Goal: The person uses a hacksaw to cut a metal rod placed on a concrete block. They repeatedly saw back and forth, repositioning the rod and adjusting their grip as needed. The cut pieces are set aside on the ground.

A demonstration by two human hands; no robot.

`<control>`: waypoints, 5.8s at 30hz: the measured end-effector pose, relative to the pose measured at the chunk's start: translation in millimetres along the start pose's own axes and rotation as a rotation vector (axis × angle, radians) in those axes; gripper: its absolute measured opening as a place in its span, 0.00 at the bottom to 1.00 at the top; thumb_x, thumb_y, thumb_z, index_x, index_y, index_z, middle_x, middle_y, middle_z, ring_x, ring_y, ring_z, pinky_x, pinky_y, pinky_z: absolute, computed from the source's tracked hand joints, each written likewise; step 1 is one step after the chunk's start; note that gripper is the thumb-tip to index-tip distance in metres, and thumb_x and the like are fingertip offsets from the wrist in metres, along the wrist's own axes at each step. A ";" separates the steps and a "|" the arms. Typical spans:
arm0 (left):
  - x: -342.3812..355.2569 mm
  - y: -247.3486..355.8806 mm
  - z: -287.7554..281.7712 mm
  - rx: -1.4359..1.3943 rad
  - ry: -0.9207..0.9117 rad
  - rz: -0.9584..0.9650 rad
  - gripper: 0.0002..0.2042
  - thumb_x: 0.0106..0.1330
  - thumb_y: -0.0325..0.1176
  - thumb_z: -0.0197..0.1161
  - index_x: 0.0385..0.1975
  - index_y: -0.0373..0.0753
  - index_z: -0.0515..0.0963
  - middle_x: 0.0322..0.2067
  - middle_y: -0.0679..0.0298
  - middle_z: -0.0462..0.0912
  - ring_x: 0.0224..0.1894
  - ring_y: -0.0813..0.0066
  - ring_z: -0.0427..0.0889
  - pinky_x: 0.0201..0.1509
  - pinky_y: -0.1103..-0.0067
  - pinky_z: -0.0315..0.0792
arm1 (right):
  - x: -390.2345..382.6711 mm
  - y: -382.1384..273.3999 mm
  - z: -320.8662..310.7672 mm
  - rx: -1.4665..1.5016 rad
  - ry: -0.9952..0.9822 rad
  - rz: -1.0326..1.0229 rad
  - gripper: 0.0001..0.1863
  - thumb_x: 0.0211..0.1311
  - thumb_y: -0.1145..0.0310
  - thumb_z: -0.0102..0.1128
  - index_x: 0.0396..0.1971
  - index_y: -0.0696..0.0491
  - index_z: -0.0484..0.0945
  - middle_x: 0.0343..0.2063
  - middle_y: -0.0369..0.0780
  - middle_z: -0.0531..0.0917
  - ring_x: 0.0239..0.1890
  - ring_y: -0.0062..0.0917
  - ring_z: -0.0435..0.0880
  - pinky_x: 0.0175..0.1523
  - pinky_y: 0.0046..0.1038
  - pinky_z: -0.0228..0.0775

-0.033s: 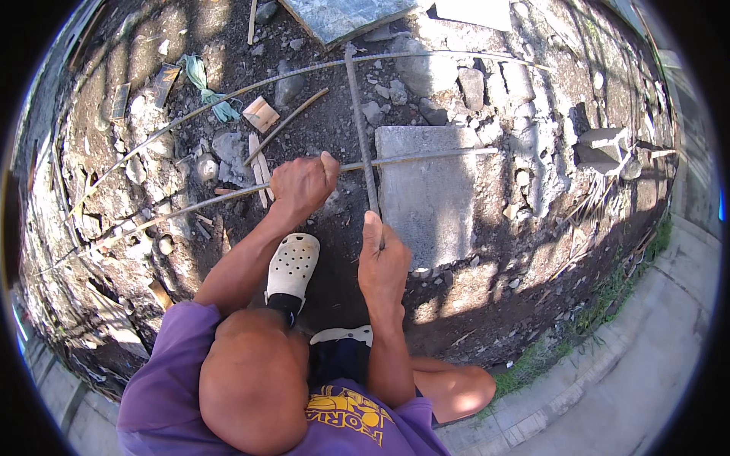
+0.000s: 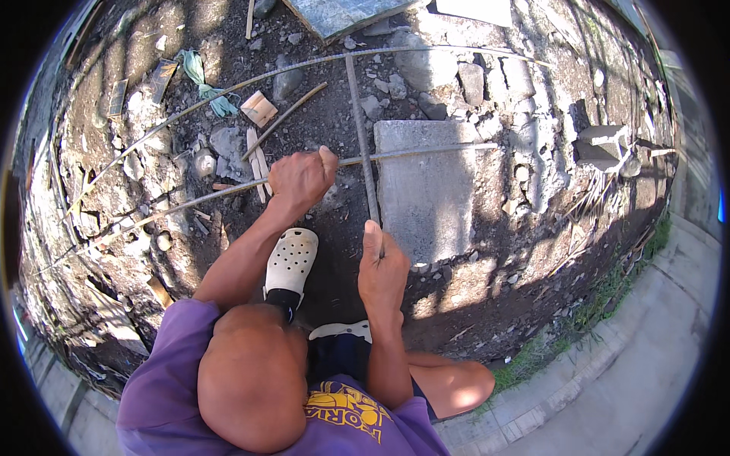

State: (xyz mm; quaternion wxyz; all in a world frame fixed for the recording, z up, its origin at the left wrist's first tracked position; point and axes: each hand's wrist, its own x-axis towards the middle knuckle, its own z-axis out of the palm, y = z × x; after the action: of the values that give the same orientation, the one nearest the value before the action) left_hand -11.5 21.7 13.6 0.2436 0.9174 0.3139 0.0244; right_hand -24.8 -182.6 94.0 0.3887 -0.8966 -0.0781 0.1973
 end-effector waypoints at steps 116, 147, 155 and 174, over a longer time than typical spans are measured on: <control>-7.6 -9.8 11.8 -0.101 0.021 0.021 0.28 0.76 0.43 0.50 0.14 0.36 0.83 0.17 0.48 0.83 0.20 0.45 0.85 0.29 0.58 0.81 | -102.5 -16.7 -59.4 0.021 -0.089 0.352 0.28 0.82 0.53 0.51 0.28 0.63 0.78 0.18 0.46 0.71 0.24 0.25 0.63 0.30 0.38 0.63; -7.7 -11.3 19.0 -0.085 0.171 0.078 0.25 0.72 0.39 0.56 0.09 0.38 0.79 0.14 0.53 0.81 0.15 0.51 0.82 0.24 0.61 0.78 | -111.4 -4.9 -64.3 0.041 -0.122 0.391 0.28 0.81 0.51 0.52 0.28 0.63 0.77 0.16 0.38 0.70 0.23 0.19 0.66 0.29 0.33 0.61; -5.7 -6.1 4.8 -0.051 0.072 0.050 0.25 0.73 0.40 0.55 0.11 0.38 0.81 0.15 0.51 0.82 0.15 0.51 0.83 0.24 0.60 0.79 | 25.8 9.8 14.5 0.068 -0.040 0.087 0.32 0.80 0.47 0.52 0.26 0.63 0.73 0.17 0.41 0.64 0.25 0.23 0.60 0.29 0.38 0.60; -7.5 -8.4 6.6 -0.058 0.126 0.085 0.27 0.75 0.43 0.51 0.13 0.37 0.82 0.16 0.49 0.82 0.17 0.47 0.83 0.25 0.57 0.79 | -76.2 29.9 -21.5 -0.037 -0.033 0.143 0.26 0.80 0.52 0.54 0.31 0.63 0.77 0.17 0.49 0.70 0.20 0.29 0.66 0.30 0.37 0.63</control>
State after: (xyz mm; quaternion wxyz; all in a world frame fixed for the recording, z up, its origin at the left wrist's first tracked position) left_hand -20.9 20.2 4.6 0.2486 0.9190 0.2887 0.1015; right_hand -85.7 -239.9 107.9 0.3556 -0.9035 -0.0238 0.2379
